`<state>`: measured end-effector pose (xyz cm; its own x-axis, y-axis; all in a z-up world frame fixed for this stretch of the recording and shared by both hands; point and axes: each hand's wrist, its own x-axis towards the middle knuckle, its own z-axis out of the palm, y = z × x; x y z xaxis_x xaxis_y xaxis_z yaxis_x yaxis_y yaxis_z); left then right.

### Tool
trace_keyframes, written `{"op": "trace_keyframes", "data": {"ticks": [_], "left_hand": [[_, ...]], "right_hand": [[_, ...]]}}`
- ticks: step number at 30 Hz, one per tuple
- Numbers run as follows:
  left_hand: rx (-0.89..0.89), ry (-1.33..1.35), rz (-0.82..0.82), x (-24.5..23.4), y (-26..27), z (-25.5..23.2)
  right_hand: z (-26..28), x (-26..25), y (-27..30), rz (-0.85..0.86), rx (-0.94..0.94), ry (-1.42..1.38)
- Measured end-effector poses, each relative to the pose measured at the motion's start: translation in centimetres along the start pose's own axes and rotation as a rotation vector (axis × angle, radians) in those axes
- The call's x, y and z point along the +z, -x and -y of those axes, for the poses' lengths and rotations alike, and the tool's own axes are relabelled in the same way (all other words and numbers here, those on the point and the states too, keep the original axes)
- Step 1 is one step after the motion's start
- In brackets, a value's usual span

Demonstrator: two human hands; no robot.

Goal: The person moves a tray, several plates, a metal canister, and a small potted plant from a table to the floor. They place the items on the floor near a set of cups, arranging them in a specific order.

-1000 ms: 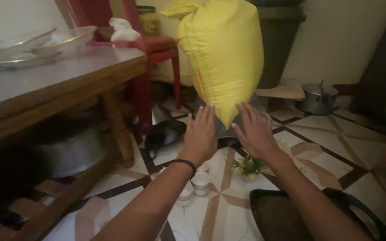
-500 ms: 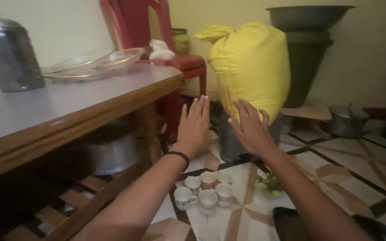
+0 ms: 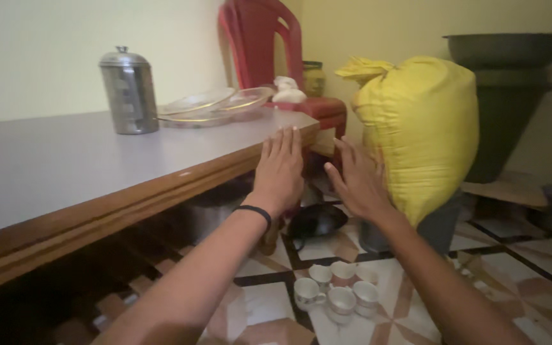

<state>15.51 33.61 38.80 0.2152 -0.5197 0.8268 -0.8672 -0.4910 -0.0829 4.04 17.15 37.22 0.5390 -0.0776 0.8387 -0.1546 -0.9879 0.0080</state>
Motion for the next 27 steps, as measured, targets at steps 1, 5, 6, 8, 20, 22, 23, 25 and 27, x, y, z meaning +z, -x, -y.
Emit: {"op": "trace_keyframes", "data": {"ticks": [1, 5, 6, 8, 20, 22, 23, 25, 27], "left_hand": [[-0.016, -0.007, 0.016, -0.6, 0.0, 0.7], [-0.066, -0.052, 0.026, -2.8, 0.3, 3.0], [-0.074, -0.069, 0.016, -3.2, 0.4, 3.7], [-0.104, -0.104, 0.051, -4.0, 0.7, 5.0], [-0.266, -0.198, 0.268, -9.3, 2.6, 11.1], [-0.283, -0.196, 0.312, -10.1, 3.3, 12.0], [-0.286, -0.196, 0.327, -10.4, 3.7, 12.5], [-0.296, -0.167, 0.329, -10.4, 3.8, 13.4], [-0.312, -0.113, 0.304, -10.2, 3.5, 14.4]], "right_hand": [[0.6, 0.3, -0.4, 0.002, 0.0, -0.039], [3.1, 0.8, -1.9, -0.001, -0.037, -0.15], [3.7, 1.0, -2.2, -0.007, -0.055, -0.169], [4.8, 1.2, -2.8, 0.001, -0.056, -0.174], [11.4, 3.2, -5.9, 0.016, -0.061, -0.283], [12.2, 3.5, -6.5, 0.018, -0.081, -0.304], [12.7, 3.7, -6.7, 0.021, -0.09, -0.307], [13.4, 4.1, -7.2, 0.015, -0.107, -0.318], [14.2, 4.3, -7.7, -0.003, -0.128, -0.341]]}}
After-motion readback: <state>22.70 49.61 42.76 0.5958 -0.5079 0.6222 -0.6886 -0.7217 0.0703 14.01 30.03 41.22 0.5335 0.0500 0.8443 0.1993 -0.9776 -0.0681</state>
